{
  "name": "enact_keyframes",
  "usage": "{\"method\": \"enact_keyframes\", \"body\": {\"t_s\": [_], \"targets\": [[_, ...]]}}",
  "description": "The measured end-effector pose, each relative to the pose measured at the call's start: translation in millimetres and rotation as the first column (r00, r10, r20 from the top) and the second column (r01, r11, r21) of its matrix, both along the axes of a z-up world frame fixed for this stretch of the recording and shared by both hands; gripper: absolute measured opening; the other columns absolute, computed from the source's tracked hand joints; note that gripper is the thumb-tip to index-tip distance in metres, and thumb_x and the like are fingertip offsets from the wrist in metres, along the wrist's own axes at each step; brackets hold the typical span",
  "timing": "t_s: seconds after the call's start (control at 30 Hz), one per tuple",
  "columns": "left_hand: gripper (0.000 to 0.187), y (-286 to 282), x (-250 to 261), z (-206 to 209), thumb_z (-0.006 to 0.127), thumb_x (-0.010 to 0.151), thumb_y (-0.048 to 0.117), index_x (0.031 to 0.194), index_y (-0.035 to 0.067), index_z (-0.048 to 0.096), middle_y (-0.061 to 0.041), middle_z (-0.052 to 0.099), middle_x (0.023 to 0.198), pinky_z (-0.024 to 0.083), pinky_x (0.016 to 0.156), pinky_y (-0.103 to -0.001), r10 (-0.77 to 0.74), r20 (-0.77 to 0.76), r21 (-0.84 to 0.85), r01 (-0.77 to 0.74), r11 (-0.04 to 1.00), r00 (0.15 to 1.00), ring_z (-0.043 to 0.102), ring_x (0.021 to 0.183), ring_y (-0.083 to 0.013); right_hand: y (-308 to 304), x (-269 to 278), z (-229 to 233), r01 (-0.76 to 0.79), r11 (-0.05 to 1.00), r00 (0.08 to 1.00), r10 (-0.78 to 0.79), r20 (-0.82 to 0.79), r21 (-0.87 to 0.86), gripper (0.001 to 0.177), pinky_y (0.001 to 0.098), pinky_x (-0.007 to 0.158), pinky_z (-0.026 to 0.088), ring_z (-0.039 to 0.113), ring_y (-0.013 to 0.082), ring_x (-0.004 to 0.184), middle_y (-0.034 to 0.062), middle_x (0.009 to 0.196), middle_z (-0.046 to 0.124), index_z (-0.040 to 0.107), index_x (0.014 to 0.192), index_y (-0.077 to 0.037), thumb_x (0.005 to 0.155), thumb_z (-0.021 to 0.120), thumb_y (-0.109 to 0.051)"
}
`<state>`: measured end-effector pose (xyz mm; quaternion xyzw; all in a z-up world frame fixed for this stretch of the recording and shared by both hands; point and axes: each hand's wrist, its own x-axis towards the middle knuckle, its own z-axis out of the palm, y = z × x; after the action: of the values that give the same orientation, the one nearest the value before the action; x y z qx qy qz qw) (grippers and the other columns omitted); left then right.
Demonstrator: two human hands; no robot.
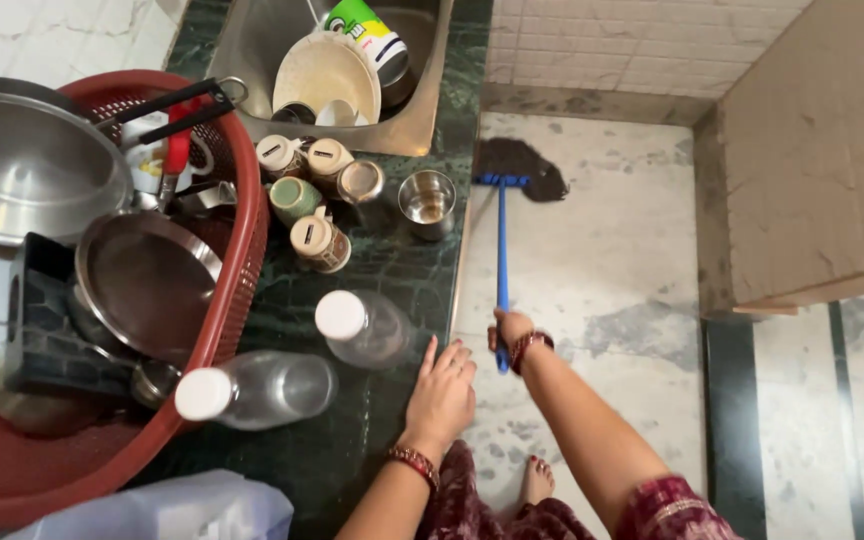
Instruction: The recorder is mopping the floor with a wet mop, moving through a hallway and into a kitchen area.
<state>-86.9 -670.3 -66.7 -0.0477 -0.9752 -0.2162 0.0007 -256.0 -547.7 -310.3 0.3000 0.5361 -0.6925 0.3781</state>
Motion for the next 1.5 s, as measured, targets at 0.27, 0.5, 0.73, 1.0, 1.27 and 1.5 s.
{"method": "enact_keyframes", "body": {"t_s": [0.27, 0.5, 0.73, 1.0, 1.27, 1.5], "targets": [[0.028, -2, 1, -10, 0.060, 0.085, 0.012, 0.109, 0.002, 0.069, -0.013, 0.063, 0.133, 0.016, 0.124, -0.052, 0.002, 0.074, -0.048, 0.002, 0.999, 0.997, 0.044, 0.140, -0.0274, -24, -199, -18, -0.174, 0.969, 0.978, 0.190, -0.080, 0.176, 0.025, 0.0380, 0.045, 0.044, 0.051, 0.0228, 0.047, 0.0092, 0.060, 0.056, 0.052, 0.099, -0.002, 0.107, 0.050, -0.026], [0.027, 0, 0, -3, 0.061, 0.087, 0.016, 0.110, 0.003, 0.069, -0.010, 0.062, 0.136, 0.016, 0.126, -0.051, -0.010, 0.084, -0.052, 0.014, 0.999, 0.996, 0.044, 0.141, -0.0245, -29, -154, 16, -0.317, 0.917, 0.943, 0.332, -0.021, 0.241, 0.029, 0.0418, 0.047, 0.045, 0.054, 0.0272, 0.049, 0.0106, 0.059, 0.056, 0.051, 0.104, -0.002, 0.105, 0.047, -0.030], [0.027, -4, -1, 2, 0.064, 0.082, 0.012, 0.107, 0.004, 0.070, -0.011, 0.064, 0.131, 0.019, 0.126, -0.050, -0.025, 0.027, -0.032, 0.026, 0.999, 0.999, 0.047, 0.138, -0.0254, 52, -6, 4, -0.215, 0.933, 0.976, 0.210, 0.048, 0.288, 0.024, 0.0400, 0.048, 0.043, 0.047, 0.0236, 0.049, 0.0097, 0.063, 0.051, 0.050, 0.107, -0.013, 0.100, 0.050, -0.036], [0.023, -4, 0, -12, 0.063, 0.083, 0.012, 0.103, 0.007, 0.073, -0.009, 0.068, 0.124, 0.019, 0.125, -0.050, -0.013, -0.095, -0.035, 0.010, 0.999, 0.995, 0.051, 0.133, -0.0255, 127, 117, 60, 0.041, 0.982, 0.968, 0.007, 0.249, -0.185, 0.038, 0.0224, 0.041, 0.035, 0.040, 0.0083, 0.047, -0.0046, 0.059, 0.045, 0.054, 0.086, -0.005, 0.103, 0.056, -0.039], [0.018, 24, 17, -26, 0.065, 0.087, 0.015, 0.103, 0.008, 0.071, -0.008, 0.069, 0.115, 0.020, 0.125, -0.055, -0.013, -0.305, 0.045, 0.028, 0.999, 0.952, 0.055, 0.125, -0.0272, 225, 218, 137, 0.213, 0.951, 0.933, -0.130, 0.336, -0.223, 0.033, 0.0187, 0.039, 0.033, 0.039, 0.0042, 0.046, -0.0065, 0.059, 0.045, 0.054, 0.089, -0.005, 0.103, 0.057, -0.035], [0.008, 131, 82, -6, 0.068, 0.090, 0.021, 0.088, 0.014, 0.073, -0.004, 0.074, 0.112, 0.019, 0.125, -0.061, 0.065, -0.224, 0.455, 0.045, 0.889, 0.972, 0.064, 0.114, -0.0263, 236, 304, 246, 0.463, 0.801, 0.837, -0.253, 0.486, -0.379, 0.025, 0.0145, 0.040, 0.036, 0.045, 0.0006, 0.053, -0.0053, 0.070, 0.049, 0.054, 0.107, 0.000, 0.104, 0.052, -0.024]]}}
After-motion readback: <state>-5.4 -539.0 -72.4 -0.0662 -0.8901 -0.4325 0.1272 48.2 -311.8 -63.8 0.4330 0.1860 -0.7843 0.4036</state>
